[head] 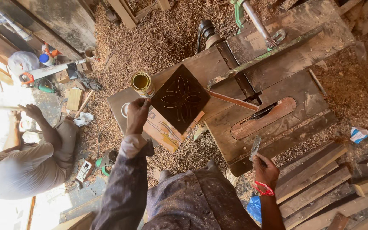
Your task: The person applies a finish to a wooden board by hand and using a tool, dipping it into a can of liquid and spreading it across the surface of the wood.
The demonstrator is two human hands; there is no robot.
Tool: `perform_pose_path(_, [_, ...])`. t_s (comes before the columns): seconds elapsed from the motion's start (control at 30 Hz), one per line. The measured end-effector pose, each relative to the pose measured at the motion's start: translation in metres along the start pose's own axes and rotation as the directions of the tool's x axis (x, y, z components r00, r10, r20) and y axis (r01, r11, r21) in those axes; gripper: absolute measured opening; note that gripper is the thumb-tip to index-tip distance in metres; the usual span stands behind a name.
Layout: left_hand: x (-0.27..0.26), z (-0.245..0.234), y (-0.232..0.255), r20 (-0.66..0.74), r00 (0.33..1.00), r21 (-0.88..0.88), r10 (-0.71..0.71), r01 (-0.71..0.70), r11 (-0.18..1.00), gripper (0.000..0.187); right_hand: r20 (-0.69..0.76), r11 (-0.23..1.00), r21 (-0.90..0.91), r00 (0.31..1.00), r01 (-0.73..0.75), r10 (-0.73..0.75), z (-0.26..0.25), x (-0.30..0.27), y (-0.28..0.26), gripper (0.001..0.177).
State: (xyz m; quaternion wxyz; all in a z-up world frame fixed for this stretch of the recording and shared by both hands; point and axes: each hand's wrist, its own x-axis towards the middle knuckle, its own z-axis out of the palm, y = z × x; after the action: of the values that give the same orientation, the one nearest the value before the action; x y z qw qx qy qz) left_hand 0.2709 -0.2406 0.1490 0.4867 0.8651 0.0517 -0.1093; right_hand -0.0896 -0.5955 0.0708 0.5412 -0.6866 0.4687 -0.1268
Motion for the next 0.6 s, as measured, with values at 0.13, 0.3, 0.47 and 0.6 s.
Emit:
perform_pose_path(0.13, [-0.039, -0.018, 0.08, -0.059, 0.973, 0.247, 0.222, -0.201, 0.948, 0.032, 0.039, 0.996, 0.066, 0.997, 0.066, -0.069, -0.003, 0.005, 0.005, 0.028])
perform_pose_path(0.3, [-0.077, -0.027, 0.169, 0.129, 0.711, 0.544, 0.691, -0.634, 0.55, 0.02, 0.052, 0.981, 0.158, 0.991, 0.116, -0.125, 0.001, 0.019, 0.018, 0.027])
perform_pose_path(0.47, [-0.091, -0.009, 0.238, 0.414, 0.526, 0.592, 0.743, -0.775, 0.219, 0.018, 0.01, 0.967, 0.202, 0.987, 0.154, -0.159, -0.008, 0.019, 0.029, 0.025])
perform_pose_path(0.6, [-0.096, 0.012, 0.275, 0.55, 0.495, 0.368, 0.672, -0.867, 0.337, 0.014, -0.071, 0.982, 0.161, 0.994, 0.097, -0.087, -0.023, 0.018, 0.037, 0.023])
